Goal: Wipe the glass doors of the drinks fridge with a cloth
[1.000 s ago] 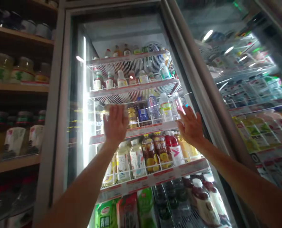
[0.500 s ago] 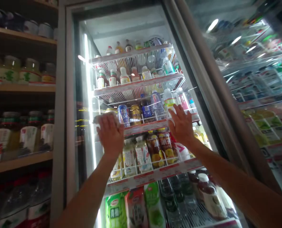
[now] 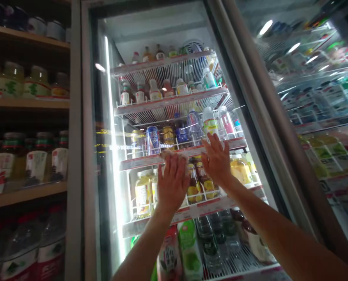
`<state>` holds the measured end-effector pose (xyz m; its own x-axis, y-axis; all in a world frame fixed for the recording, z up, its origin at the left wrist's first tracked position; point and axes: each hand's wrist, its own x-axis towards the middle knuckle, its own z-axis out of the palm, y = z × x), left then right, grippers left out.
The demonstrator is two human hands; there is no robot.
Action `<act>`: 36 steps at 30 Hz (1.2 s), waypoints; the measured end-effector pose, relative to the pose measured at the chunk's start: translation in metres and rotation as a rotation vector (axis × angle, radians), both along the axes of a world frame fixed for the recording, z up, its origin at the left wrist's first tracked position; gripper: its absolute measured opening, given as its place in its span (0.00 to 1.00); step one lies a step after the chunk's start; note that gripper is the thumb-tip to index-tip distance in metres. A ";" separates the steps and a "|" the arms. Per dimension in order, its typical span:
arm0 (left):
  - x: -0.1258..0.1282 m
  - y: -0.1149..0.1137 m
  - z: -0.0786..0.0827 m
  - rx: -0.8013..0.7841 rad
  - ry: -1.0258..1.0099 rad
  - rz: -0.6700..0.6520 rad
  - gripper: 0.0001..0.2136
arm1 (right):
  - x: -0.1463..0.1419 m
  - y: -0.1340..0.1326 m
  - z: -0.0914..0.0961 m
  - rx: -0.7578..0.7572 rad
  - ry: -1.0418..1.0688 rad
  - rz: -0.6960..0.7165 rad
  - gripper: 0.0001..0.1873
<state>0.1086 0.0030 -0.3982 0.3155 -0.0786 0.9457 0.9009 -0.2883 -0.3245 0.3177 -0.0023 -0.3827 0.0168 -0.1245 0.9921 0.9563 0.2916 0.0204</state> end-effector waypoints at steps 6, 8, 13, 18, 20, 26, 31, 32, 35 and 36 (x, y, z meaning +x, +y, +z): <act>-0.025 -0.001 -0.006 0.046 -0.287 0.069 0.27 | 0.000 -0.003 -0.016 -0.020 -0.059 -0.048 0.22; -0.019 -0.003 -0.014 0.016 -0.226 0.053 0.27 | -0.006 -0.004 -0.020 -0.028 -0.059 -0.043 0.22; -0.020 -0.008 -0.038 -0.024 0.001 0.055 0.27 | -0.024 -0.012 -0.031 -0.052 -0.151 -0.005 0.21; -0.064 -0.009 -0.046 0.070 -0.390 0.093 0.27 | -0.024 -0.018 -0.041 -0.062 -0.131 0.004 0.21; -0.059 -0.010 -0.056 0.047 -0.266 0.057 0.28 | -0.033 -0.019 -0.045 -0.070 -0.155 0.018 0.21; -0.052 -0.011 -0.076 0.007 -0.151 0.088 0.29 | -0.047 -0.020 -0.066 -0.110 -0.233 0.047 0.21; -0.042 -0.011 -0.085 -0.023 -0.277 0.057 0.31 | -0.047 -0.019 -0.095 -0.147 -0.229 0.043 0.23; -0.036 -0.011 -0.090 -0.043 -0.192 0.047 0.31 | -0.050 -0.019 -0.101 -0.144 -0.258 0.054 0.24; -0.034 -0.012 -0.099 -0.063 -0.049 0.053 0.31 | -0.054 -0.020 -0.115 -0.150 -0.298 0.073 0.23; -0.038 -0.012 -0.101 -0.061 -0.082 0.066 0.31 | -0.054 -0.021 -0.118 -0.156 -0.290 0.072 0.23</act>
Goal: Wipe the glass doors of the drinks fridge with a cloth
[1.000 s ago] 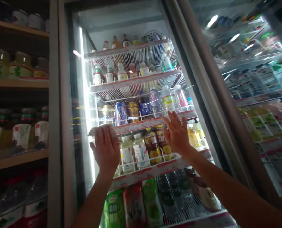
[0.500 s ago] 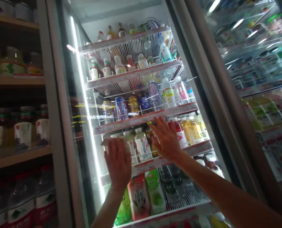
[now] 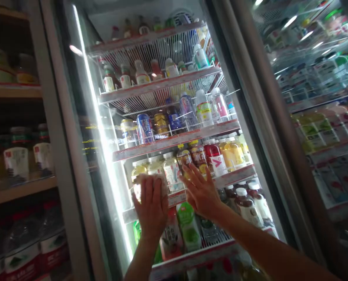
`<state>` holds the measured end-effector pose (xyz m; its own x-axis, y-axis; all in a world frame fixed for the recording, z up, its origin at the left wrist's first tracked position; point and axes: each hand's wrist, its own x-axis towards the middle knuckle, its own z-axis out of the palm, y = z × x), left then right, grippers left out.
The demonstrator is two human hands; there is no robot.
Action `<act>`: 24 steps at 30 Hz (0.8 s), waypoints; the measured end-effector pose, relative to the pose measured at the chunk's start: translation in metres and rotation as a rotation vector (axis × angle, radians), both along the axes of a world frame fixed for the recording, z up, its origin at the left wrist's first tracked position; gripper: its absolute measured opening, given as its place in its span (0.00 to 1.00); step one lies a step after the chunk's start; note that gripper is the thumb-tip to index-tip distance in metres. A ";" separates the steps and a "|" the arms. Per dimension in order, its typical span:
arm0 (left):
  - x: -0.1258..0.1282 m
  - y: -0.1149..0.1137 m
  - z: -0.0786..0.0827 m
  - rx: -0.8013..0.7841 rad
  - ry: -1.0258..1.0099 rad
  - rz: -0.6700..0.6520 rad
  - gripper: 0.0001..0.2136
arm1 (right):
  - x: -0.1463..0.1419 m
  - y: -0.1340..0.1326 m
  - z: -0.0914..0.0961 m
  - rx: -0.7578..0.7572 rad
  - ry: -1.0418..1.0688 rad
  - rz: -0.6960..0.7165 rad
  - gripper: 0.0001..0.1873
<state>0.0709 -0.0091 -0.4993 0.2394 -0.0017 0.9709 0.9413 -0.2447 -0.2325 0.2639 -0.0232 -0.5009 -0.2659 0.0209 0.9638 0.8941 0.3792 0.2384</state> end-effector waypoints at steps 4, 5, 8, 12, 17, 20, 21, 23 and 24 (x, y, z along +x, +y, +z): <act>-0.005 0.000 -0.013 0.043 -0.165 0.022 0.31 | 0.003 -0.002 -0.011 0.001 0.028 0.004 0.23; -0.001 0.000 -0.020 0.049 -0.105 -0.001 0.31 | 0.003 -0.002 -0.013 -0.002 0.036 0.007 0.23; 0.010 -0.002 -0.041 0.029 0.171 -0.077 0.29 | 0.005 -0.003 -0.018 -0.013 0.057 0.012 0.22; -0.013 -0.001 -0.046 0.068 0.051 -0.020 0.30 | 0.017 -0.007 -0.024 -0.023 0.034 0.002 0.22; -0.027 0.002 -0.047 0.100 -0.148 -0.021 0.31 | 0.017 -0.011 -0.035 -0.067 0.054 -0.015 0.24; -0.025 0.002 -0.056 0.029 0.143 -0.044 0.31 | 0.013 -0.009 -0.038 -0.053 0.054 0.000 0.23; -0.029 0.001 -0.058 0.019 0.156 -0.031 0.31 | 0.014 -0.008 -0.039 -0.041 0.051 0.004 0.23; -0.041 -0.001 -0.058 0.037 -0.008 0.010 0.31 | 0.017 -0.007 -0.040 -0.036 0.051 0.002 0.23; -0.048 -0.001 -0.058 0.057 -0.126 0.029 0.31 | 0.019 -0.007 -0.041 -0.039 0.056 -0.002 0.23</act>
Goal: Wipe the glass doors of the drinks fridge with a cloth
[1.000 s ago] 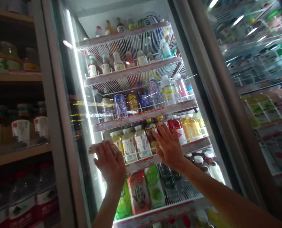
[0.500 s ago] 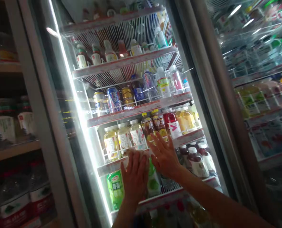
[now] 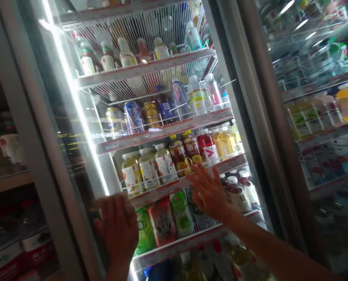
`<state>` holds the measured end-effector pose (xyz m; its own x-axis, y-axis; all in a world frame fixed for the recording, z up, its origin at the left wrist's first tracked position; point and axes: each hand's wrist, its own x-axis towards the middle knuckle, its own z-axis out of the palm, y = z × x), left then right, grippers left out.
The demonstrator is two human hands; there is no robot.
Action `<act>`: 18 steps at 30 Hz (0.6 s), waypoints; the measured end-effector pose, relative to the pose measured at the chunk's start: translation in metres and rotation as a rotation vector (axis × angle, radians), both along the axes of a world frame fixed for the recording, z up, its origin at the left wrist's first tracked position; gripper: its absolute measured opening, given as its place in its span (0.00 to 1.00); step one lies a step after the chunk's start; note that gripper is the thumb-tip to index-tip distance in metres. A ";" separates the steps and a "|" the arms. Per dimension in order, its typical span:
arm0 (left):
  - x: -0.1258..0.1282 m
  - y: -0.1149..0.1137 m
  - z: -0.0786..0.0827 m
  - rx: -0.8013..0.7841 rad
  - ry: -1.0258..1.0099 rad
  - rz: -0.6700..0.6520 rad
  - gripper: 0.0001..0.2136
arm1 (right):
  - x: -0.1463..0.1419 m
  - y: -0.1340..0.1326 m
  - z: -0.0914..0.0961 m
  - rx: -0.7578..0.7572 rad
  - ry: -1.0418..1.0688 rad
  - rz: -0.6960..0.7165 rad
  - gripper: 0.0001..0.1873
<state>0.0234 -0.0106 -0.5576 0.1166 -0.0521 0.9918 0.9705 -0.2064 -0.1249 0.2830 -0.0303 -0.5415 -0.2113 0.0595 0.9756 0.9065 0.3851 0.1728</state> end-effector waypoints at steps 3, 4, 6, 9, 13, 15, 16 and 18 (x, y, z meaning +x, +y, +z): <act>-0.003 -0.002 -0.006 0.029 -0.059 -0.005 0.32 | 0.000 -0.001 -0.002 -0.022 0.045 -0.014 0.24; 0.001 -0.003 -0.009 0.005 0.061 -0.029 0.32 | -0.002 -0.001 -0.003 -0.023 0.061 -0.015 0.24; 0.009 -0.004 -0.016 -0.059 0.331 -0.081 0.32 | -0.004 -0.001 -0.005 -0.023 0.076 -0.014 0.24; 0.006 -0.006 -0.016 -0.046 0.281 -0.053 0.31 | -0.002 -0.001 -0.007 -0.026 0.038 -0.013 0.24; -0.006 -0.005 -0.008 0.035 -0.087 0.000 0.31 | 0.000 -0.002 -0.010 -0.032 0.041 -0.022 0.26; -0.005 -0.003 -0.009 -0.017 0.105 -0.052 0.32 | -0.002 -0.002 -0.011 -0.030 0.076 -0.023 0.25; -0.004 -0.002 -0.009 -0.047 0.240 -0.070 0.32 | -0.002 -0.002 -0.011 -0.029 0.086 -0.021 0.25; -0.007 -0.001 -0.008 -0.056 0.353 -0.057 0.32 | -0.002 -0.002 -0.012 -0.023 0.076 -0.013 0.25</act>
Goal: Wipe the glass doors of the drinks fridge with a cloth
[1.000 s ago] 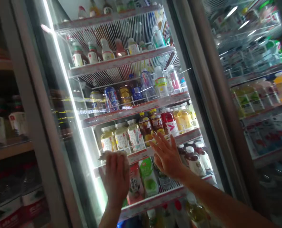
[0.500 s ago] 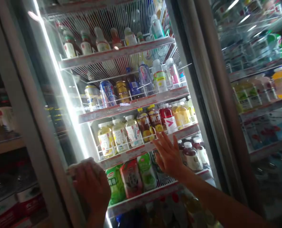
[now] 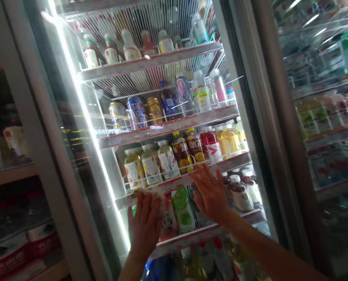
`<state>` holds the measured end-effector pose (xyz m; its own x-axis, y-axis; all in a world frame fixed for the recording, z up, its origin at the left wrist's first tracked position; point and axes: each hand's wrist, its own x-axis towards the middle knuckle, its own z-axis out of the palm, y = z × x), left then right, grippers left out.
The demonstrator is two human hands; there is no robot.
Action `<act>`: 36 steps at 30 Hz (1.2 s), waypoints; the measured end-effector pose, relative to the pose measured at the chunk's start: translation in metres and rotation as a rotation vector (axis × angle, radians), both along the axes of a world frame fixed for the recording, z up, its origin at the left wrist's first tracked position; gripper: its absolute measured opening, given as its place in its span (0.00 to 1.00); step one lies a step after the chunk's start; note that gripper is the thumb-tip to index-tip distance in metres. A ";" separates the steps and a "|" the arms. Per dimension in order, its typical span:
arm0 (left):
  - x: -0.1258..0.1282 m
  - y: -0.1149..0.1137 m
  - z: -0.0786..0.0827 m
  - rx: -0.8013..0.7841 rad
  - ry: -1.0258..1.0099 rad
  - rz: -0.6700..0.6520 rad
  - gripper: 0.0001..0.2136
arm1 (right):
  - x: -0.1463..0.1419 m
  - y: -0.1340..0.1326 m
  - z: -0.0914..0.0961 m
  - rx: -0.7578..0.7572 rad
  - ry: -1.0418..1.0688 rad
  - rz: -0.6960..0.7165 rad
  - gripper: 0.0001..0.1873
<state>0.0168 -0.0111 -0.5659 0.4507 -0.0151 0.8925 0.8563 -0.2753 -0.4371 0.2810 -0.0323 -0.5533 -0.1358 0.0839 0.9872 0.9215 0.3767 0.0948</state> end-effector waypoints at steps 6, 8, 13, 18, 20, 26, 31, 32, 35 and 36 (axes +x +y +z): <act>-0.012 0.002 0.008 0.090 -0.363 0.068 0.33 | -0.001 0.001 -0.002 0.001 0.001 0.023 0.28; -0.004 0.001 0.007 0.012 -0.132 0.015 0.33 | -0.004 0.001 -0.004 -0.007 0.038 0.018 0.28; 0.026 0.000 0.017 0.057 -0.276 0.012 0.32 | -0.005 -0.001 -0.005 -0.021 -0.012 0.037 0.27; 0.065 -0.004 0.018 0.007 0.008 -0.101 0.30 | 0.001 -0.002 -0.006 -0.013 0.010 0.033 0.27; 0.064 -0.003 0.023 -0.009 0.116 -0.102 0.29 | 0.011 -0.002 -0.007 -0.008 0.006 0.020 0.26; 0.055 0.005 0.058 0.065 -0.413 -0.060 0.30 | 0.020 -0.014 0.001 0.004 0.021 0.056 0.30; 0.105 -0.003 0.050 -0.135 -0.156 -0.136 0.29 | -0.023 -0.021 0.024 0.084 -0.086 0.392 0.30; 0.105 -0.005 0.047 -0.155 -0.168 -0.160 0.29 | -0.032 -0.019 0.027 0.074 -0.082 0.398 0.28; 0.076 -0.010 0.038 -0.177 -0.189 -0.204 0.33 | -0.057 -0.009 0.031 0.047 -0.040 0.253 0.25; 0.061 -0.010 0.035 -0.175 -0.183 -0.201 0.35 | -0.066 -0.005 0.033 0.048 -0.027 0.190 0.24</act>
<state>0.0777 -0.0215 -0.5308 0.2857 0.0730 0.9555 0.8372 -0.5043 -0.2118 0.2149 -0.0370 -0.5201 -0.1715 0.0074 0.9852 0.8309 0.5383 0.1406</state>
